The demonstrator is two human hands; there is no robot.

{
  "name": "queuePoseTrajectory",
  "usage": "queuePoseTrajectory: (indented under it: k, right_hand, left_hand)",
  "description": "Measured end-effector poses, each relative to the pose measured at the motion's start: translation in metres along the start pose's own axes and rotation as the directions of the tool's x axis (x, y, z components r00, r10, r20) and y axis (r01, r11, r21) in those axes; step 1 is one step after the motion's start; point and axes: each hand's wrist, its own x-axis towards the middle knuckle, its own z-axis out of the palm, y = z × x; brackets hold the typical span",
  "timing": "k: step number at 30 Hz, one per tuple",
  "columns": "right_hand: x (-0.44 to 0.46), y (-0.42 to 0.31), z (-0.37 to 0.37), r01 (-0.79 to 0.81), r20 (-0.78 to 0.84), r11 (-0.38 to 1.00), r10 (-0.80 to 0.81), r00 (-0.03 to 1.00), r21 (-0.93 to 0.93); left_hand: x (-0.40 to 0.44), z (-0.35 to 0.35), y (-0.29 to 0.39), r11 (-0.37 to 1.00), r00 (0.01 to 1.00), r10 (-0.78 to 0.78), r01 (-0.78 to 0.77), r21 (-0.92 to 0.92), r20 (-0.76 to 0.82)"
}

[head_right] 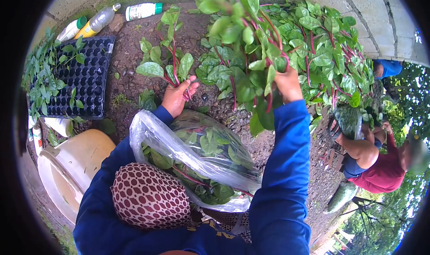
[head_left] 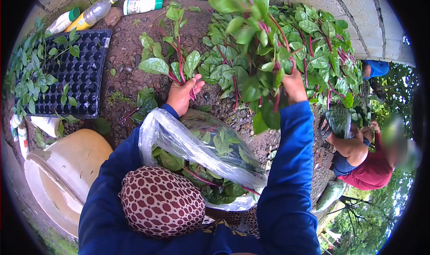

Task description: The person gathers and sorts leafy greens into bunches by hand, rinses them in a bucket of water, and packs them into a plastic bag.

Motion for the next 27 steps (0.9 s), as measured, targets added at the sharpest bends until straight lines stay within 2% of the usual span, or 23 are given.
queuePoseTrajectory:
  k: [1, 2, 4, 5, 8, 9, 11, 12, 13, 16, 17, 18, 20, 21, 24, 26, 27]
  right_hand:
    - [0.006, 0.009, 0.004, 0.093, 0.079, 0.996, -0.094, 0.992, 0.015]
    - [0.015, 0.013, 0.002, 0.058, 0.254, 0.981, -0.008, 0.967, -0.187]
    - [0.027, 0.037, 0.012, 0.203, 0.253, 0.825, -0.075, 0.964, -0.527]
    - [0.029, 0.05, 0.017, 0.391, 0.255, 0.717, -0.297, 0.92, -0.577]
    - [0.003, 0.018, 0.031, 0.337, 0.194, 0.762, -0.276, 0.941, -0.554]
    - [-0.008, 0.009, 0.037, 0.344, 0.093, 0.722, -0.364, 0.927, -0.6]
    - [-0.024, -0.006, 0.051, 0.263, -0.043, 0.782, -0.347, 0.937, -0.565]
    - [-0.032, -0.014, 0.059, 0.224, -0.11, 0.809, -0.333, 0.936, -0.543]
    - [-0.039, -0.021, 0.072, 0.285, -0.111, 0.797, -0.4, 0.91, -0.532]
    - [-0.041, -0.013, 0.111, 0.36, 0.023, 0.864, -0.377, 0.926, -0.353]
    - [-0.036, -0.005, 0.126, 0.41, 0.071, 0.834, -0.415, 0.907, -0.369]
    - [-0.031, 0.002, 0.142, 0.369, 0.135, 0.789, -0.35, 0.927, -0.491]
    - [-0.031, 0.003, 0.175, 0.336, 0.197, 0.567, -0.293, 0.936, -0.752]
    - [-0.033, 0.008, 0.19, 0.286, 0.164, 0.522, -0.268, 0.949, -0.804]
    - [-0.031, 0.027, 0.215, 0.168, 0.082, 0.409, -0.221, 0.972, -0.897]
    - [-0.019, 0.04, 0.214, 0.138, 0.061, 0.383, -0.208, 0.976, -0.913]
    - [-0.018, 0.042, 0.214, 0.139, 0.047, 0.364, -0.251, 0.967, -0.921]
  left_hand:
    - [0.001, -0.001, 0.0, 1.0, 1.0, -0.014, 0.014, 0.008, 0.0]
    - [0.002, -0.001, 0.0, 1.0, 1.0, -0.026, 0.026, 0.017, 0.001]
    - [0.005, -0.002, -0.001, 0.997, 0.997, -0.072, 0.072, 0.027, -0.002]
    - [0.006, -0.004, -0.002, 0.995, 0.995, -0.1, 0.1, 0.027, -0.002]
    - [0.013, -0.016, -0.011, 0.977, 0.977, -0.212, 0.212, 0.006, 0.002]
    - [0.014, -0.017, -0.013, 0.976, 0.976, -0.22, 0.22, -0.003, -0.008]
    - [0.014, -0.017, -0.012, 0.974, 0.974, -0.226, 0.226, 0.001, -0.034]
    - [0.014, -0.018, -0.014, 0.985, 0.985, -0.173, 0.173, 0.0, -0.023]
    - [0.013, -0.017, -0.013, 0.984, 0.983, -0.174, 0.175, 0.013, -0.057]
    - [0.009, -0.017, -0.011, 0.988, 0.98, -0.149, 0.152, 0.009, -0.13]
    - [0.008, -0.017, -0.009, 0.991, 0.98, -0.134, 0.136, 0.001, -0.146]
    - [0.009, -0.021, -0.01, 0.991, 0.979, -0.129, 0.133, 0.013, -0.159]
    - [0.012, -0.029, -0.016, 0.99, 0.975, -0.127, 0.135, 0.033, -0.184]
    - [0.01, -0.031, -0.014, 0.982, 0.977, -0.069, 0.101, 0.157, -0.201]
    - [-0.001, -0.02, -0.003, 0.962, 0.931, 0.0, 0.1, 0.256, -0.364]
    - [-0.003, -0.023, -0.003, 0.976, 0.939, 0.079, -0.004, 0.218, -0.336]
    - [-0.006, -0.026, -0.002, 0.984, 0.941, 0.099, -0.045, 0.172, -0.323]
